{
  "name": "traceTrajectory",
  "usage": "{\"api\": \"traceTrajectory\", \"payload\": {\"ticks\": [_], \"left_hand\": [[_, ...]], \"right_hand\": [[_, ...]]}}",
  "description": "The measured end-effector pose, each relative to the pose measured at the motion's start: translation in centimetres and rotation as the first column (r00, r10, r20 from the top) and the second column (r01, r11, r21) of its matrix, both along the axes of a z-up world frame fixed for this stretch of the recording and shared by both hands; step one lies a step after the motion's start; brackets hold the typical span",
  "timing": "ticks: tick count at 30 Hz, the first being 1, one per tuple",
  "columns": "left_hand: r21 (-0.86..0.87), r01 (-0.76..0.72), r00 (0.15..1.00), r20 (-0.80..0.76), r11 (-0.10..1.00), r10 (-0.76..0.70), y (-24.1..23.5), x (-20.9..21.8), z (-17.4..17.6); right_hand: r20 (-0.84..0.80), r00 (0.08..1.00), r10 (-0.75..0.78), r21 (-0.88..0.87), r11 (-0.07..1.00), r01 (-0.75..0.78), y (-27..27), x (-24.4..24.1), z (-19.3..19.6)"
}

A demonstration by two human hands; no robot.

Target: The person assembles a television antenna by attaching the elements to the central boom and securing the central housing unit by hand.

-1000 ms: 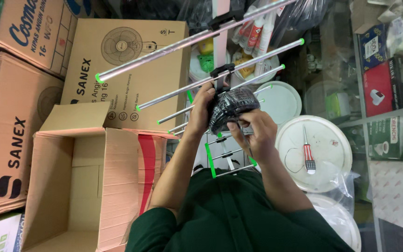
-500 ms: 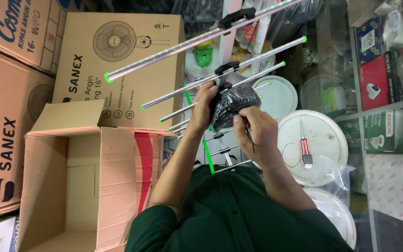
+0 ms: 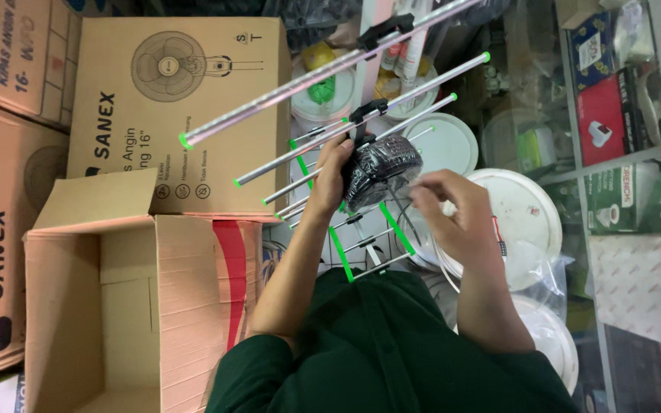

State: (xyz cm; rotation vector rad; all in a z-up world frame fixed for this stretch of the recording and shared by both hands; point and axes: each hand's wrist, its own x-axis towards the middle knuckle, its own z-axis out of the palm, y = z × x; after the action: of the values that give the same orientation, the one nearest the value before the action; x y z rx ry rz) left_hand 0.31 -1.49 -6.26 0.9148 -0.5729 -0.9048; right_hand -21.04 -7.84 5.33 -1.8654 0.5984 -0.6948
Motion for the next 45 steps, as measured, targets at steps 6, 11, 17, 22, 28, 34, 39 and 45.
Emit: {"api": "traceTrajectory", "payload": {"ticks": [6, 11, 17, 22, 28, 34, 39, 45], "left_hand": [[-0.073, 0.022, 0.99, 0.137, 0.997, -0.012, -0.6, -0.6, -0.9], [-0.028, -0.019, 0.955, 0.296, 0.999, 0.027, -0.2, -1.4, -1.0], [-0.015, -0.125, 0.948, 0.295, 0.992, 0.124, -1.0, -2.9, -1.5], [-0.114, -0.144, 0.947, 0.272, 0.983, 0.17, -1.5, -3.4, -1.9], [-0.05, -0.172, 0.94, 0.29, 0.984, 0.179, -1.2, -3.1, -3.1], [-0.075, -0.19, 0.939, 0.278, 0.979, 0.203, -1.4, -2.9, -3.7], [-0.092, -0.207, 0.942, 0.251, 0.974, 0.224, -1.2, -3.0, -3.8], [-0.072, -0.22, 0.938, 0.258, 0.973, 0.231, -0.6, -2.7, -3.4]], "right_hand": [[-0.118, 0.993, 0.003, 0.123, 0.992, 0.012, 0.4, 1.9, -2.5], [-0.177, 0.983, -0.044, 0.165, 0.984, 0.074, 0.2, 1.8, -3.4], [-0.213, 0.958, -0.19, -0.247, 0.959, 0.135, 0.5, 2.4, -3.7], [-0.103, 0.964, -0.244, -0.237, 0.948, 0.214, 0.3, 3.2, -6.1], [-0.052, 0.983, -0.176, 0.13, 0.975, 0.181, -0.5, 2.9, -8.6], [0.013, 0.991, -0.135, 0.247, 0.961, 0.128, -1.0, 3.0, -9.1], [-0.027, 0.989, -0.143, 0.217, 0.965, 0.145, -0.7, 3.4, -8.6], [-0.163, 0.984, -0.069, -0.35, 0.937, 0.007, -0.8, 3.0, -5.7]]}}
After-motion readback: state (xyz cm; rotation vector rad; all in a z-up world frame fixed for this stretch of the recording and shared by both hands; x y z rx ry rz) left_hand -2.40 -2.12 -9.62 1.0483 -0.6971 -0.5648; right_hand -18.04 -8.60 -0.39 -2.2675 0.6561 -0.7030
